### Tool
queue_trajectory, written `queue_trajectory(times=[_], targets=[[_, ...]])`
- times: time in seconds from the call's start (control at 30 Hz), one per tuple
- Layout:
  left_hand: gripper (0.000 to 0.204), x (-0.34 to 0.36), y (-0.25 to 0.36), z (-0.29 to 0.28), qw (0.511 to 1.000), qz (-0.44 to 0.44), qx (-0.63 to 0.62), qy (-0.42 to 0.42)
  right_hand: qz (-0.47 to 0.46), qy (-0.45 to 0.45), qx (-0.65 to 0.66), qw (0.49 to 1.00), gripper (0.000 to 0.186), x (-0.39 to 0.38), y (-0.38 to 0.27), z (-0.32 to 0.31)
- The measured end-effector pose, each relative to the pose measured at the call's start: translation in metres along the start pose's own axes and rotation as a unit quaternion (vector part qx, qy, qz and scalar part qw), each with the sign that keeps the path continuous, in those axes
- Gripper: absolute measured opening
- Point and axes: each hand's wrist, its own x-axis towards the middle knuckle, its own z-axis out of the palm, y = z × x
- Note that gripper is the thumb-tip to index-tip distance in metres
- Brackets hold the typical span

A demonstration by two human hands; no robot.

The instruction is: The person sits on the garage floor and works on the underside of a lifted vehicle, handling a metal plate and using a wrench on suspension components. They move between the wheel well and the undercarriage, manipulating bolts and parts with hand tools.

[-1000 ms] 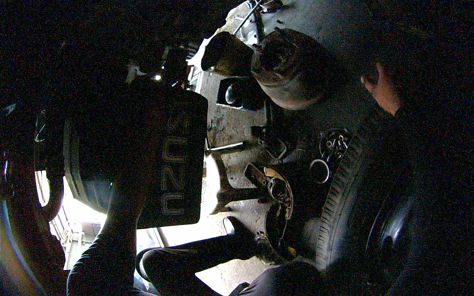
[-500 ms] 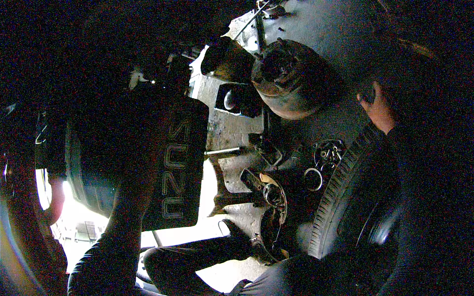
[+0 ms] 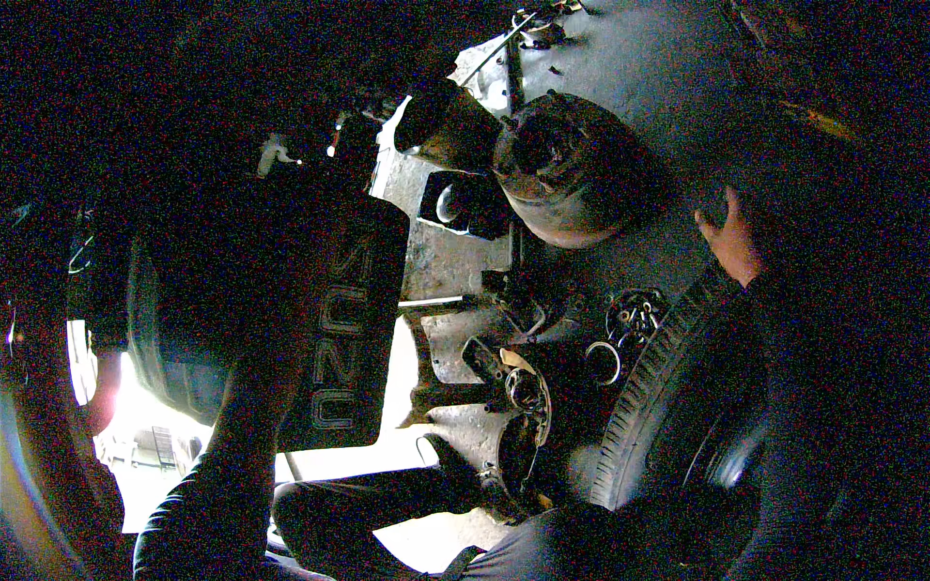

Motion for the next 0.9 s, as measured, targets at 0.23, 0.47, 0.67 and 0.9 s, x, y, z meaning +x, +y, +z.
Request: queue_trajectory(times=[0.23,0.47,0.67,0.9], targets=[[0.033,-0.006,-0.004,-0.002,1.0,-0.006,0.0,-0.003,-0.038,0.031,-0.048,0.998,0.061,-0.005,-0.011,-0.016],[0.034,-0.021,-0.033,-0.021,1.0,-0.012,0.004,0.022,-0.031,0.022,-0.025,0.999,0.063,-0.001,-0.003,-0.008],[0.034,-0.027,-0.05,-0.029,0.999,-0.002,0.018,0.047,-0.035,0.019,-0.022,0.999,0.063,-0.005,-0.004,-0.011],[0.034,-0.035,-0.059,-0.031,0.996,0.01,0.046,0.069,-0.038,0.013,-0.017,0.999,0.064,-0.003,-0.001,-0.009]])
